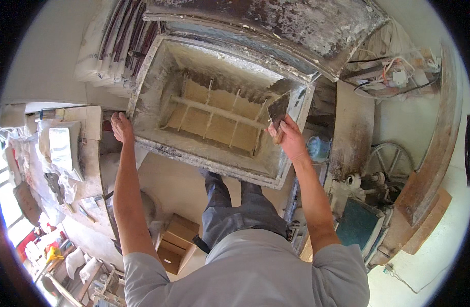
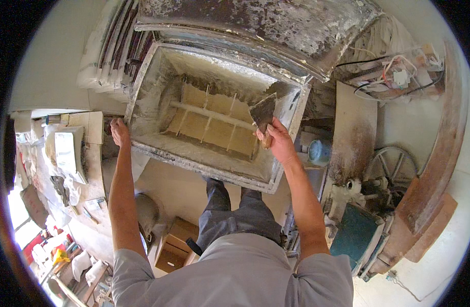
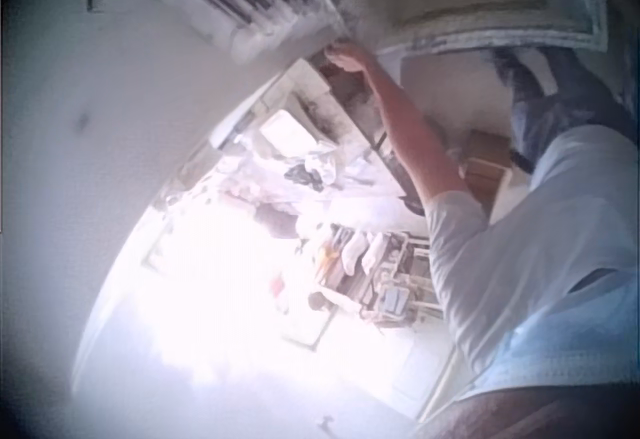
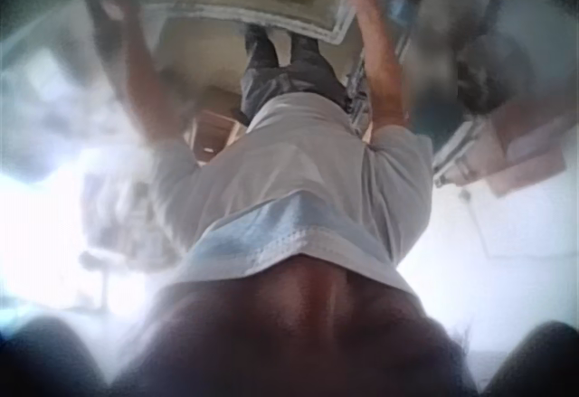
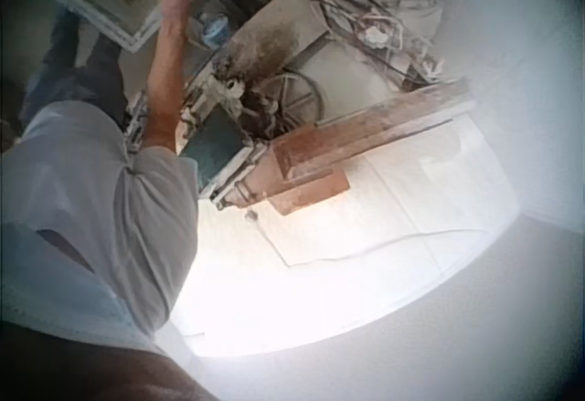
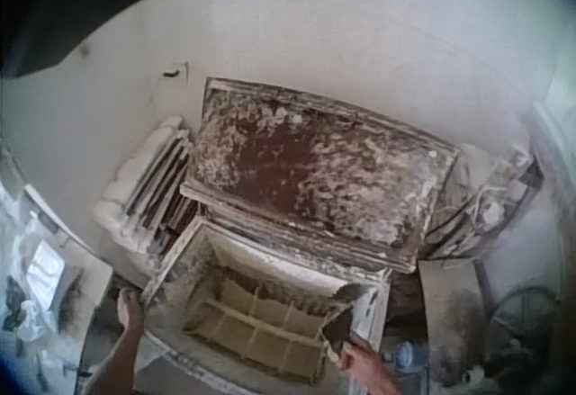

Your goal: The person removes a large sheet of dough from a wooden rack, feeds it through a dough sheeter, and collects the resulting noodles. They repeat this with a second sheet, then gather the noodles and place them on a wooden board. Finally, they use a scraper to clean flour from a metal tray.

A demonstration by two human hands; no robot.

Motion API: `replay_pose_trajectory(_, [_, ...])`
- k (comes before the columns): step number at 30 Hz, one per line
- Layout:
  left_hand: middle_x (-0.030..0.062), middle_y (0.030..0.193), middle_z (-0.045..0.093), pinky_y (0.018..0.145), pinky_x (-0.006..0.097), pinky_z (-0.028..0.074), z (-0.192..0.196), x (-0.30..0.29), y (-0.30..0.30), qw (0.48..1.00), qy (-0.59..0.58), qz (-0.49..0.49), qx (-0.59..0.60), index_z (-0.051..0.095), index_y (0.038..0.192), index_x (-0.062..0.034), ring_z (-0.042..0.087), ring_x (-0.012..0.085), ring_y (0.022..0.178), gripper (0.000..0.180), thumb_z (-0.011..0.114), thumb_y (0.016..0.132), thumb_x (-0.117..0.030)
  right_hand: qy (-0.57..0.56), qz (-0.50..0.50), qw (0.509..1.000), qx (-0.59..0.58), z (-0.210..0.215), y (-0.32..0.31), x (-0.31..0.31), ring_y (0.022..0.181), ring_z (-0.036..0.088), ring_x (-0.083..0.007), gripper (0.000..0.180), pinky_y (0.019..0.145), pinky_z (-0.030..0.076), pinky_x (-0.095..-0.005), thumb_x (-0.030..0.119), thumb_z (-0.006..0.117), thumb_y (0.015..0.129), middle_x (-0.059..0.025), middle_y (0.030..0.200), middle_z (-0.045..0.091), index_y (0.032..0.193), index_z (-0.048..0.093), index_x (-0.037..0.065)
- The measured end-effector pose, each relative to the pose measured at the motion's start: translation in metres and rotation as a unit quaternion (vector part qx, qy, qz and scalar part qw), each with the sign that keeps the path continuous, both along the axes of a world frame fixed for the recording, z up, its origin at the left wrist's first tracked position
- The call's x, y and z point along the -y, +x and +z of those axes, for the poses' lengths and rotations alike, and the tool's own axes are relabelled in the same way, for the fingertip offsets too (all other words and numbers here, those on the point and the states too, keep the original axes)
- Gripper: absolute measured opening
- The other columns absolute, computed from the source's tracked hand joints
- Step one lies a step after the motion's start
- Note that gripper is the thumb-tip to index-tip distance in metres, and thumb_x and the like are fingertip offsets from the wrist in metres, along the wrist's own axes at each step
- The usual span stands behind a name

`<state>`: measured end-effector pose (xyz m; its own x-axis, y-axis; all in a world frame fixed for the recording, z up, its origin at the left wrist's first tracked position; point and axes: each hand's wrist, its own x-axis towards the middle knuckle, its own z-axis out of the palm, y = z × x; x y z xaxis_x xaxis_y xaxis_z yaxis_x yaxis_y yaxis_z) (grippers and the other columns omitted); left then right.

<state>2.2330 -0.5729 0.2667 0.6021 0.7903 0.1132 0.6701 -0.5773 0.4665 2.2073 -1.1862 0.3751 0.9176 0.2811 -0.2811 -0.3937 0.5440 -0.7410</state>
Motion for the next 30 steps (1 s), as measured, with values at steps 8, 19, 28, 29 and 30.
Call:
replay_pose_trajectory(8, [0.0168,0.129,0.065,0.1,0.049,0.046,0.023,0.006,0.002,0.997,0.044,-0.052,0.029,0.058,0.138,-0.0073,0.06,0.0367,0.12,0.049,0.049,0.106,-0.043,-0.444,0.024,0.891,-0.095,0.033,0.029,0.013,0.053,0.045,-0.0106,0.064,0.049,0.038,-0.0282,0.044,0.064,0.103,0.0008,0.07,0.053,0.157,0.043,0.016])
replay_pose_trajectory(19, [0.0165,0.122,0.067,0.098,0.048,0.046,0.029,0.009,0.008,0.995,0.015,-0.062,0.078,0.06,0.135,-0.0071,0.061,0.0365,0.114,0.043,0.051,0.105,-0.037,-0.714,0.094,0.694,0.012,-0.002,0.132,0.03,0.112,0.068,-0.0404,0.055,0.093,0.052,-0.0443,0.04,0.057,0.104,-0.0287,0.121,0.07,0.15,0.053,0.01])
replay_pose_trajectory(28, [0.0164,0.126,0.067,0.099,0.047,0.046,0.036,0.014,0.014,0.997,-0.024,-0.041,0.055,0.059,0.135,-0.0083,0.062,0.0359,0.117,0.042,0.052,0.106,-0.037,-0.755,0.01,0.65,0.082,-0.096,0.164,0.015,0.116,0.065,-0.0442,0.051,0.096,0.05,-0.0473,0.04,0.055,0.103,-0.0278,0.122,0.069,0.141,0.059,0.006])
replay_pose_trajectory(29, [0.0166,0.125,0.067,0.099,0.047,0.046,0.036,0.014,0.015,0.997,-0.028,-0.044,0.048,0.059,0.136,-0.0086,0.062,0.036,0.116,0.042,0.052,0.106,-0.037,-0.705,0.053,0.704,0.066,-0.104,0.17,0.013,0.117,0.064,-0.0448,0.051,0.097,0.05,-0.0475,0.04,0.055,0.103,-0.0278,0.125,0.068,0.142,0.058,0.006])
replay_pose_trajectory(30, [0.0167,0.125,0.067,0.098,0.047,0.046,0.037,0.015,0.015,0.997,-0.029,-0.046,0.047,0.058,0.136,-0.0089,0.062,0.0361,0.116,0.042,0.052,0.106,-0.037,-0.713,0.102,0.692,0.038,-0.111,0.178,0.011,0.119,0.063,-0.0454,0.051,0.098,0.049,-0.0477,0.039,0.055,0.103,-0.0277,0.127,0.066,0.142,0.057,0.006])
